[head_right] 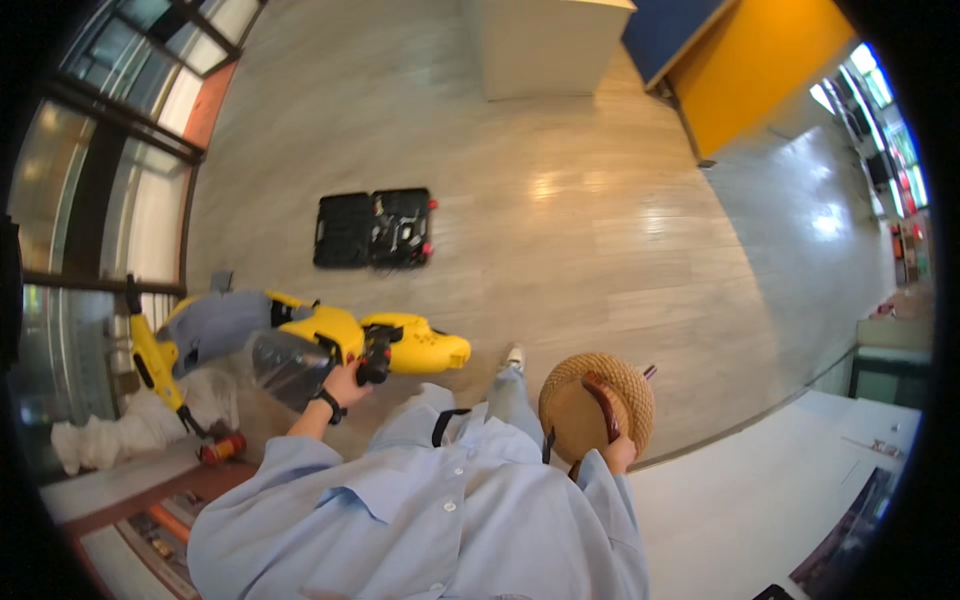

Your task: Using a power drill to remove and reinstall screws on the body panel of an electric scooter.

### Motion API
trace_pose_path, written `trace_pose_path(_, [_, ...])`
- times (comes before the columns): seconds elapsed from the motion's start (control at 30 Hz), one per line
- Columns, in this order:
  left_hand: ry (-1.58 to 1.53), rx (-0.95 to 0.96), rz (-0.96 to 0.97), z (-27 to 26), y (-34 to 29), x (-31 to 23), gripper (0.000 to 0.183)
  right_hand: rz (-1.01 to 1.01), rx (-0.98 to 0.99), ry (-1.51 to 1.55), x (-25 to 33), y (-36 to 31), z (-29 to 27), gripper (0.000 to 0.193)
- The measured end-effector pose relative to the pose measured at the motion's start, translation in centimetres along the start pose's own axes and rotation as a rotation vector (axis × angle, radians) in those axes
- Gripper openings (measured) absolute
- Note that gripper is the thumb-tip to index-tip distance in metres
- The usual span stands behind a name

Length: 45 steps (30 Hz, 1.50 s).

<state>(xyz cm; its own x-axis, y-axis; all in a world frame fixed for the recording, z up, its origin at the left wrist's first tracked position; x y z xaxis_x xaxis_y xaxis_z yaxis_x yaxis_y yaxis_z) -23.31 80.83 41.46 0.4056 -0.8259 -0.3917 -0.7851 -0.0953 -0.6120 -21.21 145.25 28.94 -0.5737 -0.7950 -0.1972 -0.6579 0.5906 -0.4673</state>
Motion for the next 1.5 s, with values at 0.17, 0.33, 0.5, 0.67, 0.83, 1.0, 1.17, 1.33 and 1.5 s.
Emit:
trace_pose_path(0.17, [-0.096,0.004,-0.117,5.3,2.5,0.2,0.057,-0.064,0.002,0.097,4.1,8.6,-8.2,0.026])
trace_pose_path(0.33, [-0.304,-0.037,-0.294,8.5,4.5,-2.2,0.053,-0.194,-0.104,0.125,10.2,18.2,-17.0,0.03])
trace_pose_path(0.5, [-0.65,-0.035,-0.496,10.5,6.4,-2.7,0.037,-0.276,-0.079,-0.014,21.7,25.0,-26.3,0.031])
trace_pose_path(0.67, [-0.818,-0.064,-0.747,13.9,11.8,-1.7,0.037,-0.418,-0.107,-0.121,35.9,32.3,-31.6,0.036])
trace_pose_path(0.83, [-0.81,-0.116,-0.912,13.1,18.7,-2.9,0.047,-0.605,-0.154,-0.34,53.5,37.9,-38.3,0.047])
trace_pose_path(1.0, [-0.961,-0.225,-1.099,8.7,21.5,-7.5,0.043,-0.708,0.128,-0.253,71.7,37.6,-41.6,0.044])
trace_pose_path(1.17, [-1.14,-0.122,-1.112,0.8,25.1,-10.2,0.049,-1.085,-0.162,-0.377,90.8,39.0,-40.0,0.045])
trace_pose_path(1.33, [-1.12,-0.113,-1.223,1.6,30.1,-13.1,0.027,-1.187,-0.068,-0.589,110.6,30.2,-39.4,0.048])
trace_pose_path(1.5, [-1.272,-0.201,-1.37,-4.9,36.4,-12.3,0.027,-1.252,-0.065,-0.66,120.7,22.8,-36.0,0.054])
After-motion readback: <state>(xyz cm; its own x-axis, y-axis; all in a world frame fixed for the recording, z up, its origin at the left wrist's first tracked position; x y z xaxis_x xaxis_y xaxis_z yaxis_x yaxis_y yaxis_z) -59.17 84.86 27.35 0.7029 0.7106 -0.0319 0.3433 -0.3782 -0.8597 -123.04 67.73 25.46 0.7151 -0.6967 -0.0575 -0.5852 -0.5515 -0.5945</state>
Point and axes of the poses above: each hand's wrist, its own y-axis towards the middle knuckle, its own z-axis out of the palm, x = y × z, the point moved 1 cm from there along y, towards the middle knuckle, and after that the axes turned 4 degrees about z, right-handed, at the moved point
